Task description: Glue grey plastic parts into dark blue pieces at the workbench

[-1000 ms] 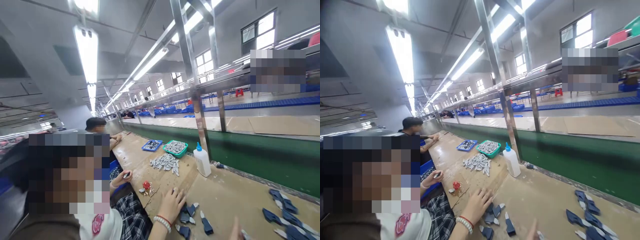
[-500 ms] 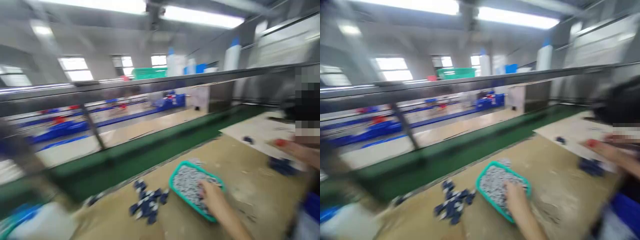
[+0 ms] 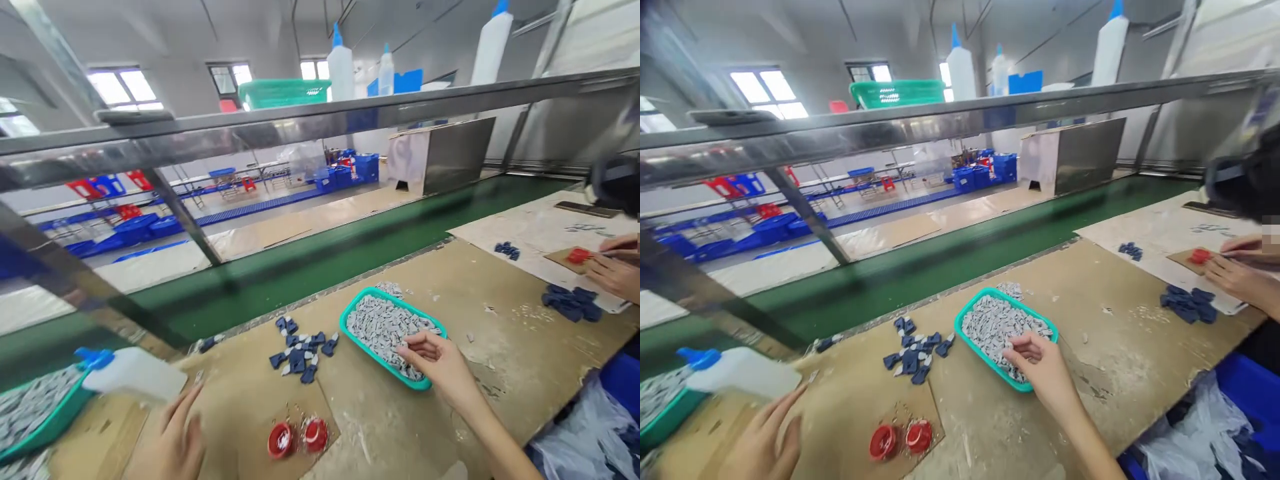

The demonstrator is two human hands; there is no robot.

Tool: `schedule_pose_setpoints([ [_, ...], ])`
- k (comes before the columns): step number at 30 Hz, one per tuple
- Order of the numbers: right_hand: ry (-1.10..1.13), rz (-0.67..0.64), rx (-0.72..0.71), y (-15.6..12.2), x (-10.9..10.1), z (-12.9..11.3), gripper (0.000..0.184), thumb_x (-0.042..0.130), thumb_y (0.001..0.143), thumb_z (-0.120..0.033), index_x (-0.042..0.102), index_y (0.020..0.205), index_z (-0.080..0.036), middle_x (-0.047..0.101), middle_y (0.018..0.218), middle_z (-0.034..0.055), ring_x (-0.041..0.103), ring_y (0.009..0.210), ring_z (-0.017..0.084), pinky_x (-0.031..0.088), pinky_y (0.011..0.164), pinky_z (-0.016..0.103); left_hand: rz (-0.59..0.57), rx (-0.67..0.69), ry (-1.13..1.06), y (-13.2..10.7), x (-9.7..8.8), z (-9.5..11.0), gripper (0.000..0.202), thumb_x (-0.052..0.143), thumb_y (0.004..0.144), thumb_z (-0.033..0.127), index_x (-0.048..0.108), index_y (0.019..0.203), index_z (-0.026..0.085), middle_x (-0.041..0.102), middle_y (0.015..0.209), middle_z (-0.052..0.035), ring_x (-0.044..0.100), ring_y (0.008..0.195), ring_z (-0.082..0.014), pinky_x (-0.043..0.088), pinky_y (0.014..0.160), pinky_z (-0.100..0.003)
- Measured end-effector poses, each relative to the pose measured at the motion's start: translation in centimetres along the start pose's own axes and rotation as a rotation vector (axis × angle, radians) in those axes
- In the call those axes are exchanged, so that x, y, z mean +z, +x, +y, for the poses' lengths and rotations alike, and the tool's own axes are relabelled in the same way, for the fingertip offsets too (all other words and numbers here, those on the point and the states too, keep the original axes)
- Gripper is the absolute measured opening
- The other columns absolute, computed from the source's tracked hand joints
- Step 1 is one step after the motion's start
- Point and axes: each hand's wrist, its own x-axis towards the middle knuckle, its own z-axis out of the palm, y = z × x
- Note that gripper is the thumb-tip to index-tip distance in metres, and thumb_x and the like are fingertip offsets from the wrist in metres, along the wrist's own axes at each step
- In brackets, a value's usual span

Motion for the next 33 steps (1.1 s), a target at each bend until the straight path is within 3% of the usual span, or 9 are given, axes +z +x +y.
schedule_pose_setpoints([
  [2,0.033,-0.003,0.022,-0.6,-0.3,0.0,0.032,0.08,0.061,-0.039,0.062,0.076,-0.017,0.068,0.073,0.0057,0.064,0.072,0.02,0.051,0.065,0.029,-0.102,0.022,0.032,2.5,1.8,1.3,0.039,0.046,0.08,0.041,0.059,0.112,0.023,0.063,0.112,-0.0135,0.06,0.101,-0.0335,0.047,0.086,-0.047],
  [5,0.065,-0.006,0.078,-1.8,-0.4,-0.3,0.033,0.081,0.059,-0.039,0.063,0.075,-0.017,0.067,0.072,0.0054,0.063,0.07,0.019,0.05,0.062,0.028,-0.27,0.009,0.049,7.2,6.4,3.6,0.037,0.043,0.085,0.036,0.058,0.113,0.018,0.065,0.111,-0.0119,0.061,0.1,-0.0264,0.049,0.084,-0.037],
  [9,0.058,-0.011,0.103,-3.2,-0.7,-0.4,0.031,0.079,0.063,-0.04,0.065,0.076,-0.016,0.066,0.073,0.0049,0.061,0.07,0.018,0.049,0.058,0.025,-0.444,0.041,0.131,12.2,11.8,5.3,0.035,0.056,0.083,0.037,0.059,0.11,0.015,0.064,0.106,-0.0125,0.06,0.097,-0.0242,0.048,0.086,-0.042],
  [12,0.063,-0.016,0.107,-4.1,-0.6,-0.4,0.029,0.077,0.066,-0.041,0.065,0.076,-0.017,0.065,0.072,0.0034,0.059,0.067,0.016,0.047,0.053,0.023,-0.606,0.103,0.152,13.5,13.5,5.0,0.03,0.056,0.086,0.034,0.058,0.11,0.015,0.061,0.109,-0.0086,0.06,0.094,-0.0195,0.05,0.082,-0.041],
  [15,0.064,-0.08,0.147,-4.8,0.7,-0.3,0.028,0.075,0.068,-0.041,0.066,0.079,-0.017,0.065,0.072,0.0031,0.059,0.067,0.015,0.047,0.055,0.023,-0.662,0.127,0.15,13.1,13.3,3.5,0.028,0.053,0.088,0.033,0.058,0.11,0.016,0.06,0.112,-0.0084,0.06,0.095,-0.019,0.05,0.082,-0.04],
  [20,0.046,-0.224,0.183,-5.3,5.1,-0.3,0.029,0.074,0.069,-0.042,0.066,0.079,-0.015,0.063,0.066,0.0024,0.056,0.058,0.013,0.044,0.052,0.022,-0.587,0.15,0.096,10.4,10.9,0.8,0.028,0.052,0.088,0.026,0.058,0.114,0.016,0.055,0.122,-0.011,0.052,0.112,-0.0241,0.04,0.097,-0.047],
  [25,-0.023,-0.371,0.117,-5.9,9.1,-0.9,0.027,0.072,0.07,-0.042,0.065,0.073,-0.016,0.063,0.065,0.003,0.056,0.058,0.014,0.045,0.054,0.025,-0.582,0.205,-0.097,8.3,10.5,0.6,0.034,0.05,0.083,0.018,0.061,0.115,0.021,0.054,0.126,-0.0087,0.046,0.121,-0.0238,0.033,0.105,-0.038],
  [29,-0.072,-0.447,0.134,-6.4,10.9,-0.4,0.029,0.072,0.068,-0.043,0.068,0.074,-0.015,0.067,0.067,0.006,0.06,0.06,0.017,0.046,0.055,0.027,-0.525,0.092,-0.24,7.7,10.8,0.8,0.029,0.061,0.073,0.018,0.066,0.101,0.019,0.062,0.109,-0.0113,0.053,0.111,-0.0283,0.035,0.102,-0.043],
  [33,-0.087,-0.457,0.181,-6.8,11.7,0.6,0.03,0.073,0.066,-0.043,0.068,0.072,-0.014,0.066,0.063,0.0059,0.06,0.06,0.017,0.046,0.055,0.027,-0.391,-0.078,-0.426,6.7,9.7,0.9,0.032,0.061,0.073,0.02,0.063,0.105,0.017,0.063,0.103,-0.0121,0.055,0.107,-0.028,0.038,0.098,-0.045],
])
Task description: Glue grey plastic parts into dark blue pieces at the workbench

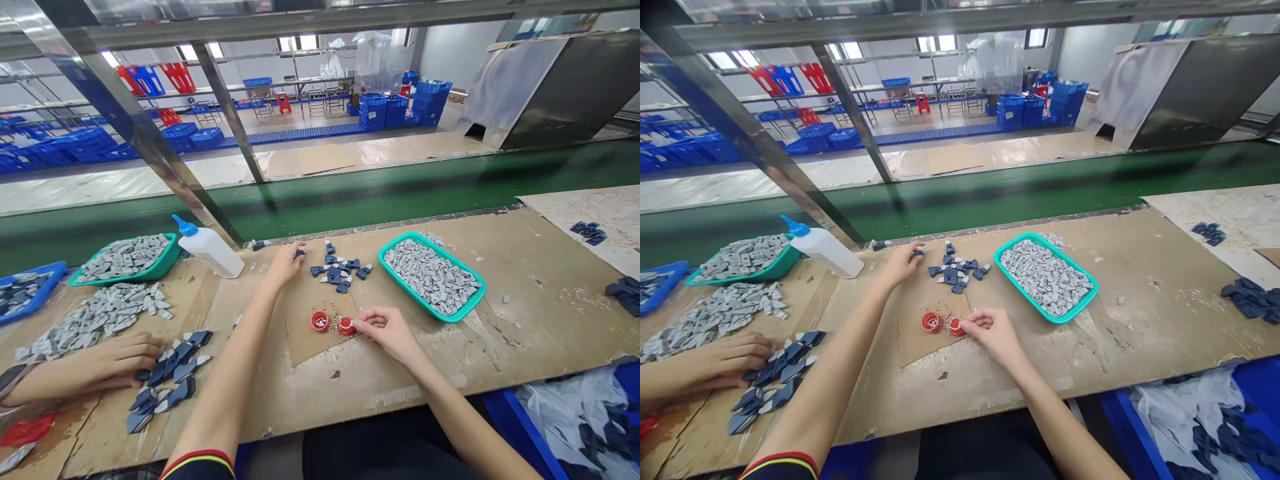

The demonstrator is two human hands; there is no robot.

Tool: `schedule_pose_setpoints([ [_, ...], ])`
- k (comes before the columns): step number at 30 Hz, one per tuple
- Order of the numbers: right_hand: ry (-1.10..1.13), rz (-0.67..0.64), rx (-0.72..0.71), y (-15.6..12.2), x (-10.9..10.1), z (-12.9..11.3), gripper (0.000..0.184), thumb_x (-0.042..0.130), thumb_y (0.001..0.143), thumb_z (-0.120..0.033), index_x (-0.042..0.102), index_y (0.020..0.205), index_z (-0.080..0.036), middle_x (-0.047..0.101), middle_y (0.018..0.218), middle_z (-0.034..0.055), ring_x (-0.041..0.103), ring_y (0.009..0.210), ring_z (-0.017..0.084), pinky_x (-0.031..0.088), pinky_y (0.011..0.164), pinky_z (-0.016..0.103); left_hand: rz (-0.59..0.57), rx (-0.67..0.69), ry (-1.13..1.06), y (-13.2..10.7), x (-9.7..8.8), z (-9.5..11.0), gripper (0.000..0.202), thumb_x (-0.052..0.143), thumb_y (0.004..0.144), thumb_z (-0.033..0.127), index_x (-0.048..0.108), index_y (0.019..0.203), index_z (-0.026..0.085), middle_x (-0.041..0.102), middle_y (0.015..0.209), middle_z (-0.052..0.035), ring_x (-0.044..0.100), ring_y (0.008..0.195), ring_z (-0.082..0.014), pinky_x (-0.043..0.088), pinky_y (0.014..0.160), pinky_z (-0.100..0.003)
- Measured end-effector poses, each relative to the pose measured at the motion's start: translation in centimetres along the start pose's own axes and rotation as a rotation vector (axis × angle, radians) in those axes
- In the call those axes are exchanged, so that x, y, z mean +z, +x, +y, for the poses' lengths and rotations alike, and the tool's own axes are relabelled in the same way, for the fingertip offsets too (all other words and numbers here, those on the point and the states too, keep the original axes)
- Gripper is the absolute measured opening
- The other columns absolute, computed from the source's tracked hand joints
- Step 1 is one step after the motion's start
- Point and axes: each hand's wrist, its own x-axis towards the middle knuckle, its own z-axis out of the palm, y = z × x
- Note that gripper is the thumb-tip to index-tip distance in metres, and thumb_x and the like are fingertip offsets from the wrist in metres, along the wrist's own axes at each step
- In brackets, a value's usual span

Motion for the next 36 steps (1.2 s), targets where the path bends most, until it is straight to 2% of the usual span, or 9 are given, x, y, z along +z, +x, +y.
schedule_pose_setpoints([
  [4,-0.006,-0.005,-0.012,0.3,0.4,0.5,0.03,0.074,0.066,-0.042,0.068,0.072,-0.013,0.067,0.065,0.006,0.06,0.06,0.016,0.045,0.056,0.026,0.101,-0.068,-0.313,-2.6,-0.7,1.5,0.045,0.052,0.082,0.029,0.049,0.126,0.02,0.065,0.107,-0.0107,0.061,0.101,-0.0213,0.046,0.09,-0.04],
  [6,-0.009,-0.01,-0.021,0.4,0.4,0.5,0.031,0.074,0.066,-0.043,0.068,0.071,-0.014,0.068,0.065,0.0059,0.06,0.06,0.016,0.045,0.056,0.026,0.137,-0.105,-0.457,-4.0,-0.9,2.3,0.048,0.049,0.084,0.028,0.042,0.131,0.02,0.065,0.112,-0.0116,0.063,0.101,-0.0194,0.047,0.091,-0.039],
  [10,-0.005,-0.016,-0.026,0.6,0.3,0.2,0.033,0.075,0.064,-0.044,0.069,0.073,-0.013,0.069,0.068,0.0068,0.061,0.063,0.017,0.046,0.059,0.026,0.18,-0.211,-0.726,-6.7,-1.5,3.8,0.041,0.051,0.085,0.025,0.047,0.125,0.016,0.063,0.117,-0.0141,0.064,0.102,-0.0198,0.046,0.094,-0.037],
  [14,-0.001,-0.029,-0.028,0.7,0.3,0.4,0.034,0.074,0.065,-0.046,0.068,0.073,-0.013,0.069,0.068,0.0067,0.062,0.063,0.017,0.046,0.059,0.027,0.234,-0.362,-1.041,-8.5,-1.9,5.2,0.035,0.065,0.079,0.023,0.057,0.112,0.014,0.064,0.115,-0.0119,0.065,0.1,-0.0196,0.049,0.088,-0.029],
  [18,0.002,-0.032,-0.032,0.9,0.6,0.8,0.034,0.074,0.065,-0.047,0.068,0.072,-0.014,0.07,0.069,0.0071,0.062,0.063,0.017,0.047,0.06,0.027,0.266,-0.358,-1.048,-9.8,-1.8,6.3,0.04,0.072,0.073,0.016,0.06,0.111,0.016,0.067,0.112,-0.0098,0.065,0.097,-0.0173,0.05,0.075,-0.022],
  [23,0.022,-0.039,-0.01,0.8,0.4,0.5,0.037,0.075,0.062,-0.049,0.067,0.073,-0.014,0.07,0.071,0.0069,0.062,0.064,0.017,0.047,0.061,0.028,0.274,-0.354,-1.046,-12.3,-1.1,7.2,0.035,0.069,0.077,0.024,0.064,0.111,0.017,0.066,0.114,-0.0085,0.063,0.095,-0.0129,0.047,0.068,-0.017],
  [26,0.056,-0.051,0.033,0.4,-0.1,-0.2,0.037,0.075,0.062,-0.049,0.066,0.074,-0.015,0.066,0.066,0.0041,0.057,0.058,0.014,0.043,0.054,0.025,0.313,-0.352,-1.053,-14.4,-0.1,7.8,0.039,0.071,0.075,0.025,0.064,0.112,0.018,0.067,0.111,-0.0081,0.062,0.098,-0.0124,0.047,0.075,-0.017],
  [30,0.226,-0.125,0.132,-0.4,-0.8,-1.8,0.034,0.075,0.066,-0.045,0.065,0.077,-0.015,0.062,0.066,0.0008,0.048,0.054,0.008,0.033,0.048,0.019,0.373,-0.388,-1.054,-17.0,2.3,8.5,0.036,0.076,0.069,0.022,0.067,0.103,0.02,0.069,0.107,-0.0064,0.062,0.103,-0.0155,0.047,0.089,-0.024],
  [36,0.381,-0.203,0.186,-2.1,-1.2,-4.6,0.031,0.077,0.066,-0.042,0.06,0.071,-0.017,0.054,0.066,-0.0021,0.041,0.053,0.006,0.024,0.045,0.019,0.38,-0.39,-0.982,-19.0,5.9,10.5,0.029,0.077,0.066,0.022,0.07,0.093,0.019,0.072,0.102,-0.0072,0.065,0.101,-0.0215,0.05,0.093,-0.034],
])
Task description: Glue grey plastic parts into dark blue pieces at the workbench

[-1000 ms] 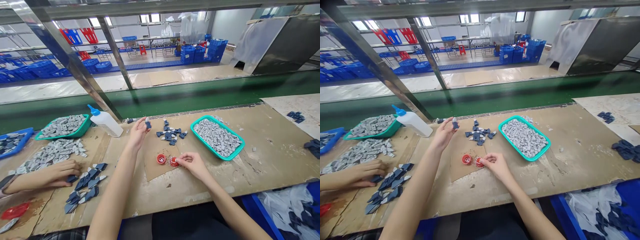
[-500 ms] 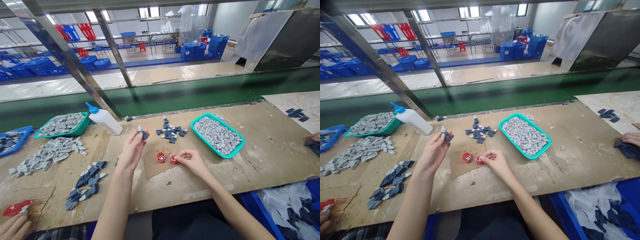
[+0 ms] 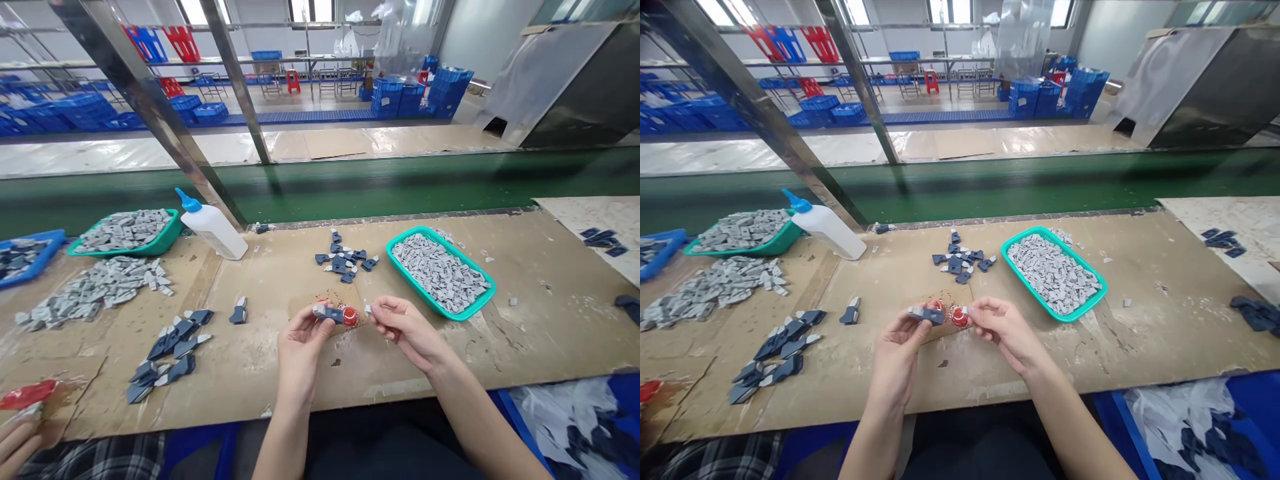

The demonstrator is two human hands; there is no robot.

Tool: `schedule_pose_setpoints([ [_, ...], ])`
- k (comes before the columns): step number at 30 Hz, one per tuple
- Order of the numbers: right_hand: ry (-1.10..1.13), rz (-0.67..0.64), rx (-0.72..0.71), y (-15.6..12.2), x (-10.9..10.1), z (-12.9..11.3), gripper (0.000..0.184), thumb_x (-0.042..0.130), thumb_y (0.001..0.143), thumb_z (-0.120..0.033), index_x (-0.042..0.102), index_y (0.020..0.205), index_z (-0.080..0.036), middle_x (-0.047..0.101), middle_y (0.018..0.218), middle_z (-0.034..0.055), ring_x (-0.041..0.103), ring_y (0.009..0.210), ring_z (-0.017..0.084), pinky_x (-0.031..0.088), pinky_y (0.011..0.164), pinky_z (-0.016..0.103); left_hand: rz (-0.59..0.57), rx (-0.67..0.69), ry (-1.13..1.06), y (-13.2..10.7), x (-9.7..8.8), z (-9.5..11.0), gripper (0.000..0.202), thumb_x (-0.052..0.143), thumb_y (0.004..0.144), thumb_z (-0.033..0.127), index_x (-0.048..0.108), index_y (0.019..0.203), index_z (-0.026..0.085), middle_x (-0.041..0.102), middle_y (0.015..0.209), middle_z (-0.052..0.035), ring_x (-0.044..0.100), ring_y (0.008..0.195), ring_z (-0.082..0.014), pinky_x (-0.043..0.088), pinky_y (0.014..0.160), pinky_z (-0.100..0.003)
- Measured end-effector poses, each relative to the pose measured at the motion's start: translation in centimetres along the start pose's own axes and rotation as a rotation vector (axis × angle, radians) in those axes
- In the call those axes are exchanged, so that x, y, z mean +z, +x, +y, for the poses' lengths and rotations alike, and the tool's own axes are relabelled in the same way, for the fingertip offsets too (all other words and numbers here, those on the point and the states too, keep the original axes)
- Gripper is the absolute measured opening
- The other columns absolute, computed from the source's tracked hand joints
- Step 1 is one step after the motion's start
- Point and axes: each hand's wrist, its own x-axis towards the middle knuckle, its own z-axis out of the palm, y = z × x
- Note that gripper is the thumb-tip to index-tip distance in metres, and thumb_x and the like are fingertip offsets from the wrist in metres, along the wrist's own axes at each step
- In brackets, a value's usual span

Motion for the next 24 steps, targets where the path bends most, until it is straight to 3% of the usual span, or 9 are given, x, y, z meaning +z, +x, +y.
schedule_pose_setpoints([
  [5,-0.145,0.011,-0.09,-1.0,0.7,-1.0,0.031,0.074,0.069,-0.045,0.061,0.074,-0.017,0.055,0.065,-0.0011,0.041,0.053,0.008,0.027,0.047,0.02,-0.02,0.0,0.005,-0.8,1.8,0.2,0.028,0.079,0.062,0.021,0.072,0.089,0.02,0.074,0.095,-0.0077,0.067,0.095,-0.0256,0.055,0.086,-0.037],
  [10,-0.23,0.013,-0.155,-1.0,1.2,-1.1,0.027,0.073,0.07,-0.043,0.063,0.074,-0.018,0.058,0.065,-0.0012,0.046,0.056,0.009,0.031,0.049,0.021,-0.045,-0.002,0.006,-0.9,2.2,0.3,0.029,0.079,0.061,0.018,0.074,0.089,0.021,0.074,0.094,-0.0072,0.068,0.094,-0.0257,0.055,0.084,-0.037],
  [16,-0.299,-0.002,-0.158,-0.6,1.1,-0.7,0.026,0.074,0.071,-0.041,0.063,0.075,-0.017,0.062,0.069,0.0007,0.053,0.061,0.011,0.037,0.054,0.022,-0.056,0.019,0.039,-1.1,2.1,0.0,0.03,0.079,0.061,0.017,0.075,0.09,0.021,0.074,0.093,-0.0065,0.068,0.095,-0.0259,0.055,0.087,-0.038],
  [20,-0.312,-0.067,-0.09,-0.7,0.6,-0.5,0.03,0.073,0.071,-0.041,0.058,0.083,-0.019,0.062,0.065,-0.0023,0.054,0.059,0.01,0.035,0.052,0.02,-0.097,0.031,0.083,-1.5,2.1,0.2,0.028,0.078,0.062,0.017,0.076,0.089,0.023,0.074,0.094,-0.0053,0.068,0.093,-0.0262,0.056,0.085,-0.037],
  [24,-0.343,-0.087,-0.068,-0.7,0.4,-0.5,0.031,0.068,0.075,-0.045,0.057,0.086,-0.019,0.067,0.08,0.0031,0.055,0.063,0.012,0.031,0.044,0.018,-0.141,0.019,0.106,-1.8,2.6,-0.6,0.029,0.077,0.065,0.02,0.075,0.093,0.025,0.074,0.097,-0.0045,0.068,0.094,-0.0257,0.056,0.085,-0.036],
])
